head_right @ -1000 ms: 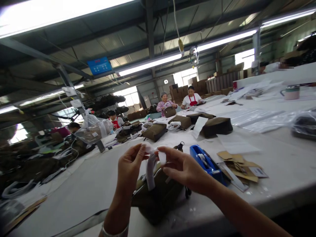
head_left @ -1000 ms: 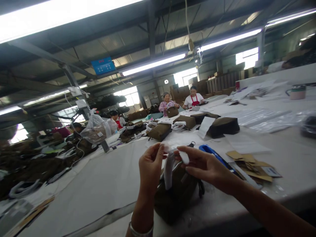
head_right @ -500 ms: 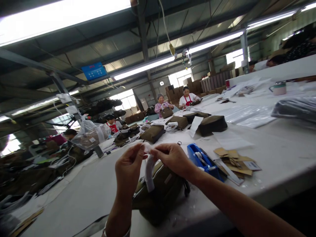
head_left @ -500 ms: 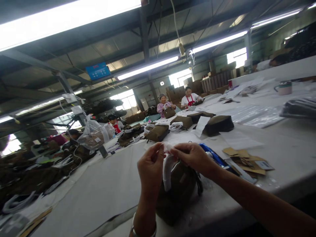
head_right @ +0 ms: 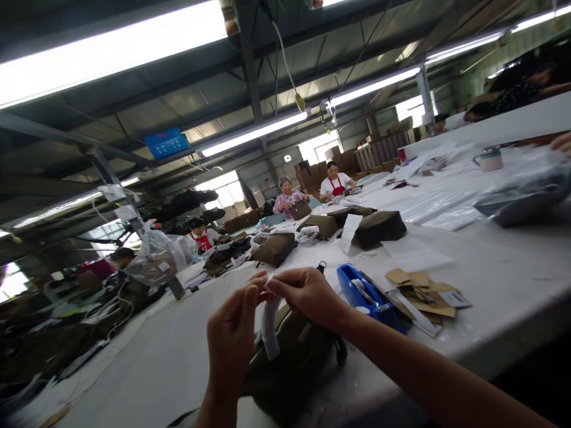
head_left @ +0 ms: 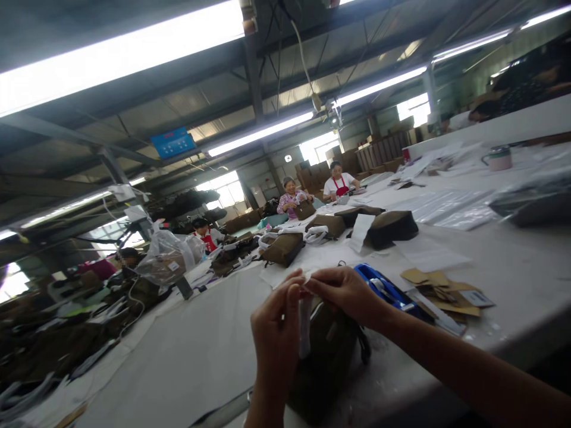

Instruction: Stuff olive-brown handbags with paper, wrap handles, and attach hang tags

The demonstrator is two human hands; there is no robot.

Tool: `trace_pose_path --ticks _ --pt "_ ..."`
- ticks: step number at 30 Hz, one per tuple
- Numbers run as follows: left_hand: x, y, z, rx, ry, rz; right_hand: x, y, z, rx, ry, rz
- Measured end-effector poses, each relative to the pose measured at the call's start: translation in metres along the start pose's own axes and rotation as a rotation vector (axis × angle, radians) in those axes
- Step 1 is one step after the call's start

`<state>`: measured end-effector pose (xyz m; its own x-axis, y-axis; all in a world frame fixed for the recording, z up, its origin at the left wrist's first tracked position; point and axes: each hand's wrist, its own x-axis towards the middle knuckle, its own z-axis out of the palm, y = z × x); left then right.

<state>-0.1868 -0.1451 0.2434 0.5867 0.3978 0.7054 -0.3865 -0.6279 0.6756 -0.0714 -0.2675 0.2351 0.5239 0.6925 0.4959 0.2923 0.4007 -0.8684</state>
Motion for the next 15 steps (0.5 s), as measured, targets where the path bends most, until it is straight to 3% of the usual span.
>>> trace_pose_path --ticks 4,9,12,15 --pt "0.009 0.004 -0.002 -0.25 0.0 -0.254 -0.002 0.002 0.004 -0.251 0.126 -0.165" --pt "0.018 0.016 -0.002 -0.239 0.003 -0.288 -0.002 -0.001 -0.001 -0.563 0.321 -0.439" --pt "0.021 0.017 0.003 -0.242 0.028 -0.265 -0.002 -0.001 -0.008 -0.728 0.248 -0.601" --pt "0.025 0.012 0.003 -0.26 0.173 -0.179 -0.005 0.006 -0.017 -0.882 0.099 -0.63"
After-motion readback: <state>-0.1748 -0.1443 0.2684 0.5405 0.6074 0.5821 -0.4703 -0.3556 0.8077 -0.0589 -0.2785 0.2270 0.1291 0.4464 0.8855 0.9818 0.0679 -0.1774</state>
